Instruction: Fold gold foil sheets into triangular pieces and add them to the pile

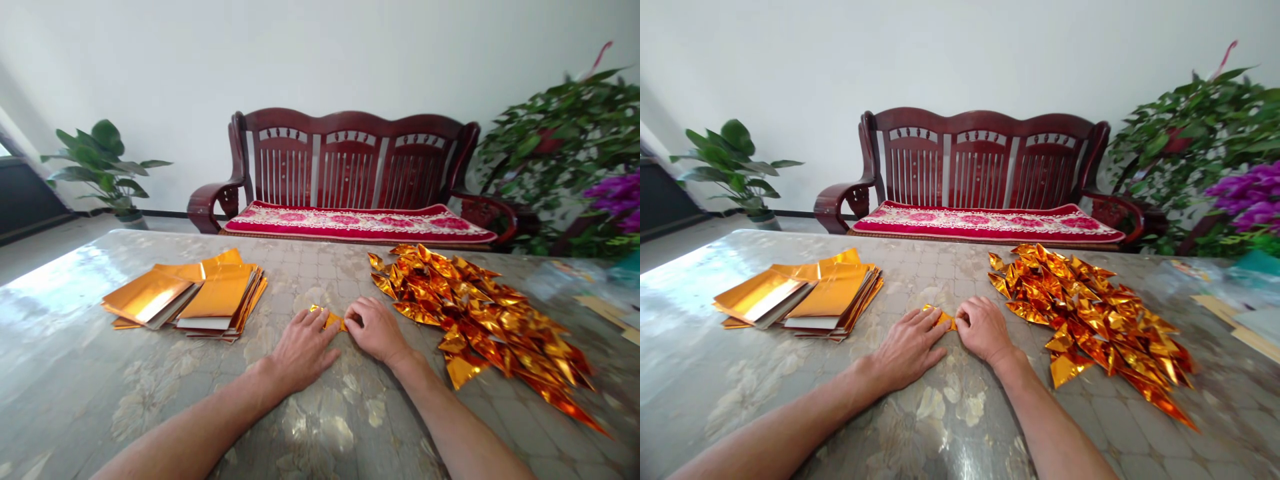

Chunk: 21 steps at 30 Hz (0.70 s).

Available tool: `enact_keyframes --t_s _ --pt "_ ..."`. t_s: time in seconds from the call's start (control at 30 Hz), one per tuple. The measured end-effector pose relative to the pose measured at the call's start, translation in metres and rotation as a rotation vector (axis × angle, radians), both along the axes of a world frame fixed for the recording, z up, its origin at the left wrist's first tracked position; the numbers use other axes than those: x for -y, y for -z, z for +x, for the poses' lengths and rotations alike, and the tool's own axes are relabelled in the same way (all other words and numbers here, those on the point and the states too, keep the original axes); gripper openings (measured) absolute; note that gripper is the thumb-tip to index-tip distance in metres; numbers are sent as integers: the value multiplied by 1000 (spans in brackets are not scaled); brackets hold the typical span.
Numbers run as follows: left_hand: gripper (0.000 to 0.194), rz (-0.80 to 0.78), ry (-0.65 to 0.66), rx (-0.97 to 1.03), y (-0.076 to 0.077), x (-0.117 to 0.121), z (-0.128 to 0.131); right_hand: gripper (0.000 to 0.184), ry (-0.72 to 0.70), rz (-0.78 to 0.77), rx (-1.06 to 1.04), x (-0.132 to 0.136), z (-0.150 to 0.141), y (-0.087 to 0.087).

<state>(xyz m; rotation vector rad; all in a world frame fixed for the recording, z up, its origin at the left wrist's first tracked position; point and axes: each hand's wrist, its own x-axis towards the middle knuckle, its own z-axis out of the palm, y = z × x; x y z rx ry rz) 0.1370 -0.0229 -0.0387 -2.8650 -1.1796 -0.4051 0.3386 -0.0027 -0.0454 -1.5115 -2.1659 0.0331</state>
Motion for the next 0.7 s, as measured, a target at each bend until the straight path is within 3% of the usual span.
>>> enact_keyframes --t_s 0.3,0.53,0.7 --pt "24 51 -9 -33 9 -10 4 12 20 -31 59 2 -2 -3" --pt "14 52 -80 -146 -3 -7 10 12 -19 -46 82 6 -5 -7" --pt "13 39 -50 -210 -8 -8 13 13 -92 -93 12 7 -8 -7"
